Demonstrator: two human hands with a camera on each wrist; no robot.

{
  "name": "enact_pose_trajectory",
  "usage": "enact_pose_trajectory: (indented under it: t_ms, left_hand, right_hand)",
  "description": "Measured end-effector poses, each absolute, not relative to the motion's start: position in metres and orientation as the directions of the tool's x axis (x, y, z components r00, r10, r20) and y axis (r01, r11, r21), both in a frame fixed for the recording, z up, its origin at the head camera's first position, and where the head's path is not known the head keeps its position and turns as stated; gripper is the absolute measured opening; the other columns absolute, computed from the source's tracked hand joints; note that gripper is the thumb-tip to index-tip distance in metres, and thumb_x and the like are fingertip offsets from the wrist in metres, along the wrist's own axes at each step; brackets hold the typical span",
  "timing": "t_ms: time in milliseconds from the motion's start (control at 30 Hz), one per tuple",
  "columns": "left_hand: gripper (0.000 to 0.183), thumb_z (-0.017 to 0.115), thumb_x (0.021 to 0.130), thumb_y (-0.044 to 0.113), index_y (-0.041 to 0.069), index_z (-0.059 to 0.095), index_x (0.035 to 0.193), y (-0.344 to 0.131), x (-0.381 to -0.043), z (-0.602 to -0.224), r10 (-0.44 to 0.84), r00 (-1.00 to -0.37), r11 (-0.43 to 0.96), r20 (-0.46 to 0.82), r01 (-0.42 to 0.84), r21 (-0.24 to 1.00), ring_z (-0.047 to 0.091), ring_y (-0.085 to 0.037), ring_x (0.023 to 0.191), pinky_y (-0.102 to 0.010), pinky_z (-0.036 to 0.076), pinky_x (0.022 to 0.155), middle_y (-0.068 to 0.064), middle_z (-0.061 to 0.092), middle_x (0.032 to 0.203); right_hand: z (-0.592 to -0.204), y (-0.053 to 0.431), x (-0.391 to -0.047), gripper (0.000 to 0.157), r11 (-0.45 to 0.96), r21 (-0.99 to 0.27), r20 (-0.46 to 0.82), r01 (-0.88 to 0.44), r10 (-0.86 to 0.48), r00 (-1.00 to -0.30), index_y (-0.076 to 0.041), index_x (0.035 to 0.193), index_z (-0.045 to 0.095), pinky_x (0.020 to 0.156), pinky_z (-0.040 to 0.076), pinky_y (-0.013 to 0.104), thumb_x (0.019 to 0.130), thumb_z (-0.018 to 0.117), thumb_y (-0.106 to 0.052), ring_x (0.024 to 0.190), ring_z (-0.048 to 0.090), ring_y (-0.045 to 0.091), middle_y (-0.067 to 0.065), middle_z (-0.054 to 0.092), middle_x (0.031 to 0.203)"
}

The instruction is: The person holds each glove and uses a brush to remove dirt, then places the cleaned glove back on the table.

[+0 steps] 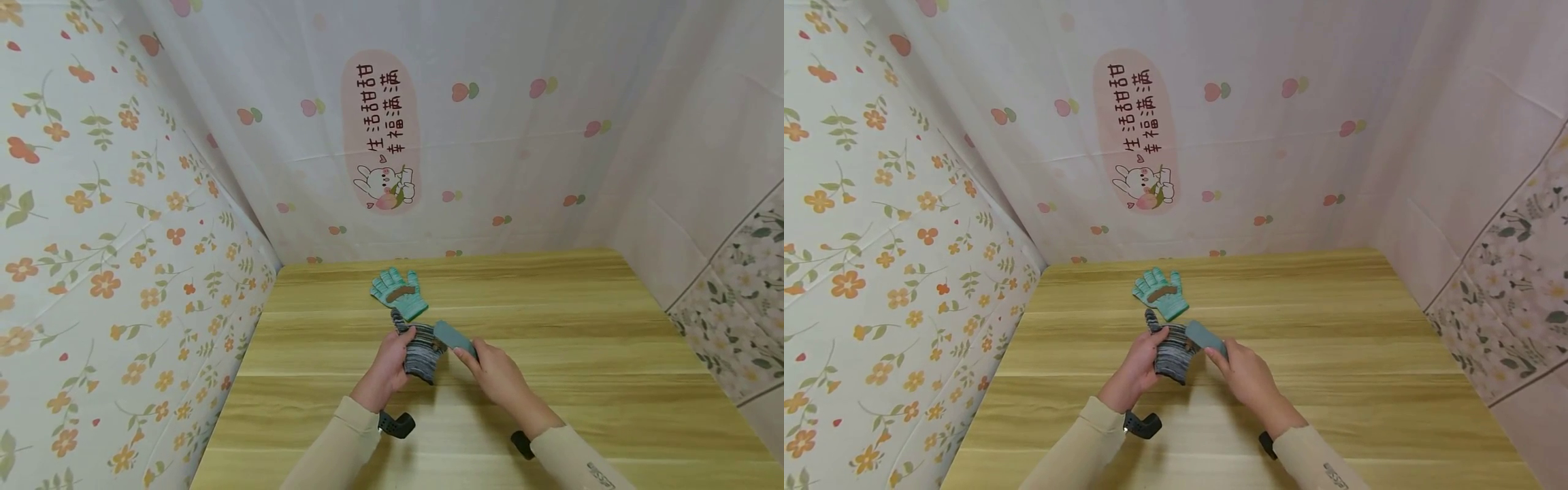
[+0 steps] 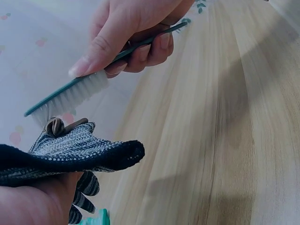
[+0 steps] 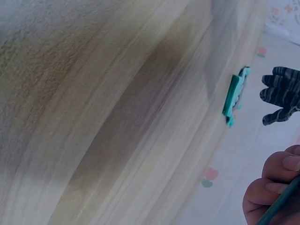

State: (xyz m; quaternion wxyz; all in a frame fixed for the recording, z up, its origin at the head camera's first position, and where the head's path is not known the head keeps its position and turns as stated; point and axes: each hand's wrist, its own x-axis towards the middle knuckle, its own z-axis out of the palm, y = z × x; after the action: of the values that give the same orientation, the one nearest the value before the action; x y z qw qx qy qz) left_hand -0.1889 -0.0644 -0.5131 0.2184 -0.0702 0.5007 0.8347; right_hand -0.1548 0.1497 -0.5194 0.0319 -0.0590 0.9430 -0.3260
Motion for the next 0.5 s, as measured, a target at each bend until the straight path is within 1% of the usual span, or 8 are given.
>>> enact_pose_trajectory:
  t_ms: [67,233,500]
  left_hand:
    - [0.017,0.041,0.111,0.026,0.011,0.038,0.119,-0.0646,-0.1892,-0.5135,0.29,-0.895,-0.401,-0.34,-0.436,0.806,0.063,-0.009,0.081,-0.025,0.053,0.068,0.001,0.059,0.095]
    - [0.02,0.043,0.11,0.027,0.01,0.04,0.119,-0.0642,-0.1894,-0.5139,0.269,-0.896,-0.386,-0.354,-0.437,0.812,0.062,-0.009,0.083,-0.025,0.053,0.07,0.0,0.059,0.097]
    - [0.023,0.045,0.109,0.028,0.01,0.038,0.123,-0.0639,-0.1903,-0.5131,0.254,-0.895,-0.399,-0.367,-0.442,0.803,0.063,-0.01,0.086,-0.025,0.053,0.071,-0.001,0.059,0.1]
  right_hand:
    - [-0.5202,0.1509,-0.154,0.047,0.776,-0.625,-0.025,-0.087,-0.132,-0.991,-0.007,0.097,0.055,0.057,0.036,0.029,0.104,0.046,-0.053,0.062,0.044,0.016,0.002,0.048,0.072]
    - [-0.5222,0.1536,-0.1528,0.05,0.77,-0.633,-0.034,-0.077,-0.126,-0.991,-0.007,0.098,0.054,0.057,0.035,0.029,0.104,0.043,-0.056,0.062,0.044,0.016,0.003,0.047,0.072]
    - [-0.5214,0.1555,-0.1525,0.05,0.765,-0.64,-0.04,-0.072,-0.127,-0.991,-0.007,0.097,0.053,0.058,0.036,0.029,0.105,0.043,-0.056,0.063,0.044,0.016,0.003,0.046,0.072]
